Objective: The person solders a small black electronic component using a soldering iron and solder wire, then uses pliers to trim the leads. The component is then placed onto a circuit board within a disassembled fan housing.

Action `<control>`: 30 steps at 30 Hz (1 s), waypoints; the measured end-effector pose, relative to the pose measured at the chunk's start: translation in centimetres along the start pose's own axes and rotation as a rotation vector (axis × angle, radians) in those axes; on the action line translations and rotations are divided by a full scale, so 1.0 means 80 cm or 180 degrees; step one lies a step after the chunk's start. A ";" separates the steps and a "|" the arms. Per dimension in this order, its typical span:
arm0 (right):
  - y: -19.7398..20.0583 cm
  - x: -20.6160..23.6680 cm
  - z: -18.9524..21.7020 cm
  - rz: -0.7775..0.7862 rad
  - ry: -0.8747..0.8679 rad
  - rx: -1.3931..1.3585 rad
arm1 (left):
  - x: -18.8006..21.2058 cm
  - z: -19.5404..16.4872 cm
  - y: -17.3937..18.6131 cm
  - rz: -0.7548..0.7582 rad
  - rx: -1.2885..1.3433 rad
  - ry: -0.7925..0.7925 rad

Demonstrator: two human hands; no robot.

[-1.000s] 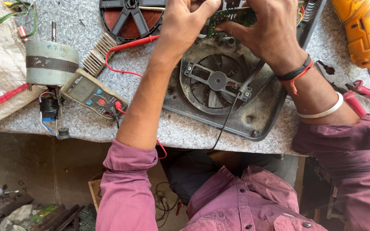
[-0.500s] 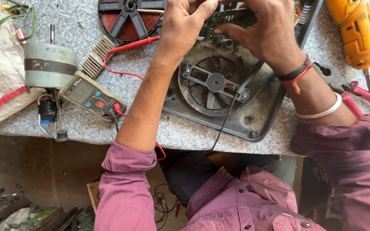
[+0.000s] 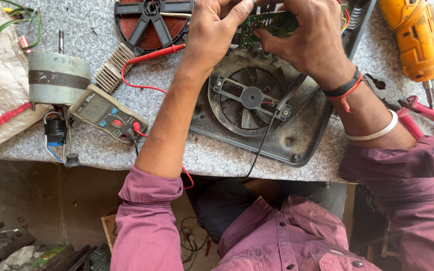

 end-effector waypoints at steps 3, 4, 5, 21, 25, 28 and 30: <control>-0.011 0.007 -0.004 -0.0069 -0.0157 0.0181 | 0.001 0.000 0.000 -0.0008 0.0052 -0.0003; -0.015 0.009 -0.006 -0.0084 -0.0210 0.0228 | 0.001 0.001 -0.001 -0.0005 0.0056 -0.0004; -0.019 0.011 -0.007 -0.0098 -0.0263 0.0274 | 0.001 0.001 0.000 -0.0006 0.0056 -0.0005; -0.014 0.007 -0.013 0.0013 -0.0243 0.0178 | 0.002 0.010 0.000 -0.0050 0.0251 0.0071; -0.015 0.011 -0.009 -0.0155 0.0006 0.0344 | 0.005 0.021 0.006 -0.0101 0.0039 0.0362; -0.014 0.011 -0.010 -0.0091 -0.0062 0.0266 | 0.003 0.023 0.007 -0.0080 0.0226 0.0305; -0.015 0.009 -0.010 -0.0078 -0.0098 0.0280 | 0.002 0.022 0.006 -0.0049 0.0362 0.0246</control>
Point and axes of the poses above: each hand's wrist, its own x-axis away from the middle knuckle, its own y-axis out of the back of the hand, z = x × y, the point moved 3 cm from there along -x, towards the middle knuckle, and after that the axes turned 7 degrees about -y, right-handed, at the moved point
